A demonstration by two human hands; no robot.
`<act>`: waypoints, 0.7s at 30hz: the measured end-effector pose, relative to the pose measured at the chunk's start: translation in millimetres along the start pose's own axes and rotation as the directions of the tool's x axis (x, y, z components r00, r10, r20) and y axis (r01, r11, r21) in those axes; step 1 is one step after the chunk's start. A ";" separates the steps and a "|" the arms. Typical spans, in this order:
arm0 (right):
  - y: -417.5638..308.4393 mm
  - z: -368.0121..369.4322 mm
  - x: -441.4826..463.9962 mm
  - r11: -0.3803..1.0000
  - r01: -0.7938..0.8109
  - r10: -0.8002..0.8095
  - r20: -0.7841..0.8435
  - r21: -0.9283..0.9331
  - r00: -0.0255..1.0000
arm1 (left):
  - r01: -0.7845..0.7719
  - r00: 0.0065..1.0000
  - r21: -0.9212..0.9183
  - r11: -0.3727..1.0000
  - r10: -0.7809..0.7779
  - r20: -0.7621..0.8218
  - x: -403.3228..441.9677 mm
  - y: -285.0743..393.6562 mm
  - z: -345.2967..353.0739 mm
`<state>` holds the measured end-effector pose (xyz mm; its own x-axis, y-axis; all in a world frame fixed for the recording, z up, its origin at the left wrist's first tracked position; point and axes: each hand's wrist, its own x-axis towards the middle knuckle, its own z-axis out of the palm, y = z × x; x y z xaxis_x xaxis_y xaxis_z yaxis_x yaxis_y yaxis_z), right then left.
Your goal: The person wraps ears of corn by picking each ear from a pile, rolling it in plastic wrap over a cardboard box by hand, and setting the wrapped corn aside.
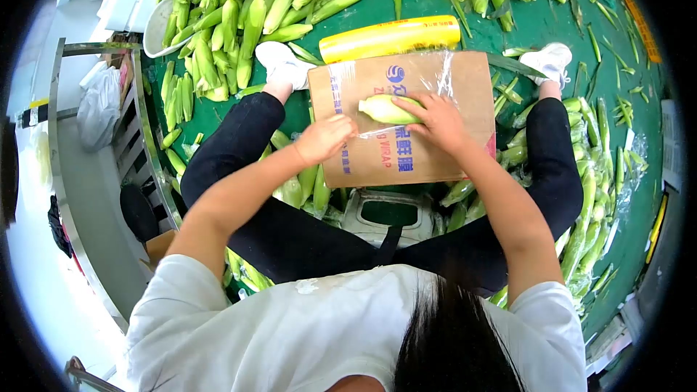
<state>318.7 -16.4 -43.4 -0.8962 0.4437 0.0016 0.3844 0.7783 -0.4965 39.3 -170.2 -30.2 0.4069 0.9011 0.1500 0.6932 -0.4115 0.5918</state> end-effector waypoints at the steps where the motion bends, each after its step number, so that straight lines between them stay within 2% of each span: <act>1: -0.7 0.3 -10.5 0.999 0.014 -0.014 0.030 0.030 0.999 | 0.016 0.999 -0.030 0.999 -0.015 0.029 -9.2 0.8 -7.8; 3: -5.2 3.8 -31.5 0.996 0.089 -0.092 0.112 0.032 0.989 | 0.043 0.997 -0.083 0.996 -0.037 0.074 -19.0 -0.5 -17.9; 4: -14.2 1.3 -39.6 0.992 0.115 -0.120 0.141 0.045 0.983 | 0.127 0.992 -0.169 0.977 -0.122 0.043 -23.6 4.5 -12.3; 5: -19.4 0.4 -41.2 0.989 0.138 -0.146 0.168 0.061 0.975 | 0.311 0.947 -0.305 0.900 -0.267 0.177 -22.5 4.5 -5.6; 7: -22.2 2.1 -30.6 0.989 0.128 -0.138 0.157 0.072 0.978 | 0.567 0.824 -0.486 0.665 -0.442 0.355 -2.4 -2.8 9.8; 9: -25.7 6.6 -17.1 0.989 0.121 -0.134 0.154 0.087 0.979 | 0.286 0.948 -0.294 0.912 -0.226 0.223 21.1 -27.5 25.4; 10: -24.3 2.7 -2.7 0.992 0.114 -0.117 0.062 0.048 0.991 | 0.125 0.979 -0.178 0.976 -0.092 0.182 34.7 -42.8 30.8; 11: -11.0 6.5 13.3 0.989 0.100 -0.105 0.041 0.109 0.994 | 0.134 0.975 -0.007 0.991 -0.131 0.181 53.9 -49.2 24.2; 12: -1.8 5.0 32.1 0.993 0.096 -0.097 0.001 0.071 0.995 | 0.158 0.978 -0.079 0.984 -0.145 0.151 67.9 -62.1 14.7; 13: 8.4 1.3 52.2 0.985 0.165 -0.169 -0.094 -0.051 0.981 | 0.449 0.887 -0.425 0.786 -0.334 0.320 84.9 -67.0 -9.0; 14: 13.7 1.8 64.4 0.993 0.107 -0.112 -0.129 -0.045 0.985 | 0.655 0.756 -0.469 0.593 -0.531 0.384 104.3 -58.9 -40.4; 15: 22.9 -3.2 82.3 0.997 0.061 -0.070 -0.174 -0.056 0.982 | 0.609 0.782 -0.456 0.649 -0.586 0.210 117.1 -57.6 -61.2; 17: 7.4 -8.4 87.5 0.999 0.007 -0.013 -0.158 -0.042 0.987 | 0.556 0.821 -0.200 0.807 -0.570 -0.016 132.4 -68.9 -81.3; 18: -6.2 -5.7 88.1 0.996 -0.048 0.052 0.048 -0.069 0.998 | 0.559 0.817 -0.263 0.787 -0.577 0.011 141.9 -68.6 -86.7; 19: -15.2 8.1 84.2 0.993 -0.008 -0.008 -0.144 -0.116 0.989 | 0.469 0.871 -0.291 0.834 -0.492 -0.005 149.7 -73.2 -77.1; 21: -15.8 23.7 84.6 0.970 -0.104 0.077 -0.128 -0.222 0.989 | 0.272 0.952 -0.357 0.894 -0.305 -0.038 172.3 -75.3 -42.8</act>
<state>231.6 -1.7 -56.0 -0.8283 0.5552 0.0746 0.5149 0.8070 -0.2892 31.7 21.9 -15.0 0.1527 0.9882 -0.0075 0.5182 -0.0736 0.8521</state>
